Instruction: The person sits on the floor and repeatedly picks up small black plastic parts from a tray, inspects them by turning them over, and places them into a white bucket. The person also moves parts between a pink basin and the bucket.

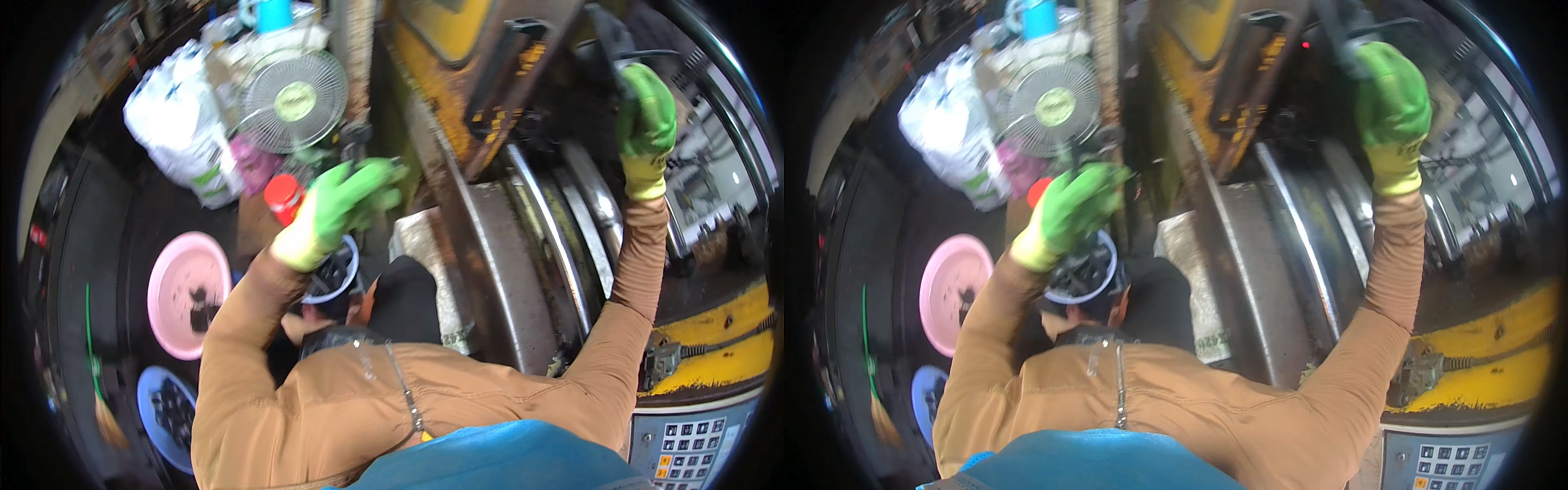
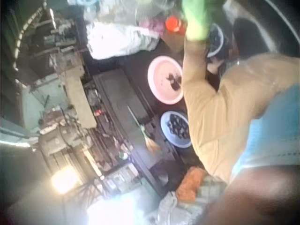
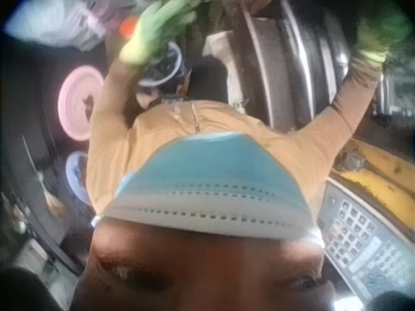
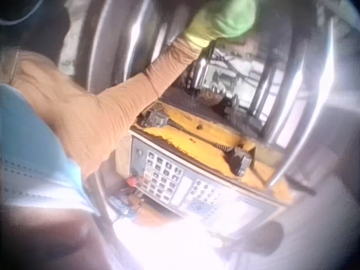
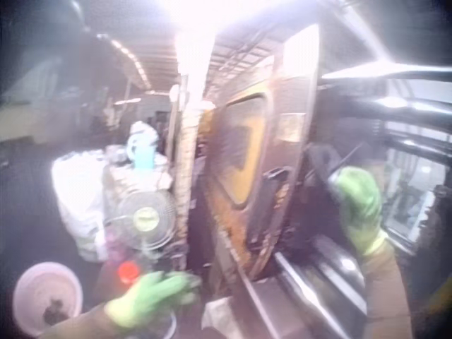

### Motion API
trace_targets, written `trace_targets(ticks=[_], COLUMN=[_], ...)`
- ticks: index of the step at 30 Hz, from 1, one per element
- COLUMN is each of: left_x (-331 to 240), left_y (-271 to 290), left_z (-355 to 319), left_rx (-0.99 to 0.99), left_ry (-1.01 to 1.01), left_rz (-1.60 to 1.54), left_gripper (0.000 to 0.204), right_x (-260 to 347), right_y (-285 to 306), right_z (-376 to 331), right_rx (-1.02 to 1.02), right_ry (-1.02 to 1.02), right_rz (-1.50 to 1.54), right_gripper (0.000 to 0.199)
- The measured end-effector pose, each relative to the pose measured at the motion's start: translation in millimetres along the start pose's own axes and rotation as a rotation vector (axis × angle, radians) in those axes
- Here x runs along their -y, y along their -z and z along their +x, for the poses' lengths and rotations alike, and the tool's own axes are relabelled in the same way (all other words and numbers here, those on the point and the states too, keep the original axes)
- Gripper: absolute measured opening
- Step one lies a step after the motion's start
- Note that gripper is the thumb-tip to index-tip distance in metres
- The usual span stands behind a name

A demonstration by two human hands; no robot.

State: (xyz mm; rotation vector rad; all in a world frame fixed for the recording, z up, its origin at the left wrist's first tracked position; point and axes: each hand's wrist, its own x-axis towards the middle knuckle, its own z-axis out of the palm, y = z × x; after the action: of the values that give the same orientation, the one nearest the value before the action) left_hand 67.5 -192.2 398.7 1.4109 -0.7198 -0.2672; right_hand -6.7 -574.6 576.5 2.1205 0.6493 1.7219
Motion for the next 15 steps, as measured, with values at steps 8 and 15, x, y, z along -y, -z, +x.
trace_targets(ticks=[8,15], left_x=[-16,78], left_y=[13,165], left_z=[-39,-224], left_rx=[-0.454,-0.795], left_ry=[0.051,-0.217], left_rz=[-0.563,0.951], left_gripper=[0.036,0.028], right_x=[226,173], right_y=[-60,-139], right_z=[53,21], right_rx=[0.176,-0.154], right_ry=[0.449,-0.926], right_rz=[0.261,0.431], right_gripper=[0.039,0.06])
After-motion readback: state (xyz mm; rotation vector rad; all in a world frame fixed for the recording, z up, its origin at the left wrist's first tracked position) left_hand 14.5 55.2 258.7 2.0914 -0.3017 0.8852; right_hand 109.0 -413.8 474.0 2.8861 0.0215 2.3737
